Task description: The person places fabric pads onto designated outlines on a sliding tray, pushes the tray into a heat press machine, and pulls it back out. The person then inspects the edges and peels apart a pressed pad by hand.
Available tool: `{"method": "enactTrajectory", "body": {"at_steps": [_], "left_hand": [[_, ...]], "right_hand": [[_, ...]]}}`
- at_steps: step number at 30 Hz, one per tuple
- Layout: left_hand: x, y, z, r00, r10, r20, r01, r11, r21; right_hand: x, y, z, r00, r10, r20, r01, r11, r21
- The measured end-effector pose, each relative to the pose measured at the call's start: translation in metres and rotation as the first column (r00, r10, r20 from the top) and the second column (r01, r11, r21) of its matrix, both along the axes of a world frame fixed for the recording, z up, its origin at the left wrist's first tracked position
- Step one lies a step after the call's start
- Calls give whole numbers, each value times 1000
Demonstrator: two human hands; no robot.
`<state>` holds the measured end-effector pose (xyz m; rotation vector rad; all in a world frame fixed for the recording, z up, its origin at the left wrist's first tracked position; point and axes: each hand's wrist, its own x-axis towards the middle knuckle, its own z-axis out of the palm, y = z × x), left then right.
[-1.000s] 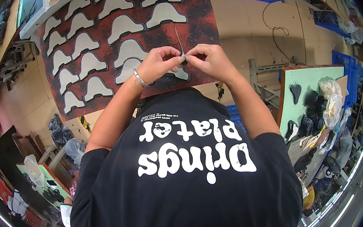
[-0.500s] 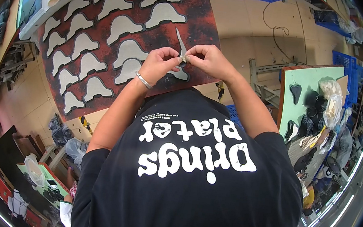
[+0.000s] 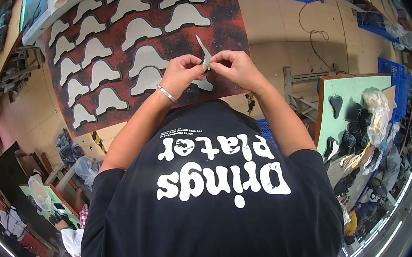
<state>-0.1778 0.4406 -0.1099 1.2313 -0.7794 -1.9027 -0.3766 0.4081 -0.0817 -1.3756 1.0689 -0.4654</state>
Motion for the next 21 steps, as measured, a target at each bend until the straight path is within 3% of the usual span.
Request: {"method": "enactTrajectory", "body": {"at_steps": [3,6,9,14,21], "left_hand": [[-1,0,2,999,24,34,-24,1000,-3],[-3,0,4,998,48,42,-48,999,2],[-6,0,6,995,92,40,-91,995,-37],[-9,1,2,989,130,69,-119,983,-138],[-10,1,4,961,105,255,-38,967,-253]], "right_hand": [[0,5,7,995,-52,-85,31,974,-225],[3,9,16,982,-34,-187,-58,883,-466],[7,13,18,956,-102,-275,-81,809,-582],[7,12,19,934,-98,-343,-159,747,-646],[9,8,16,924,-54,-378,-213,749,-628]]}}
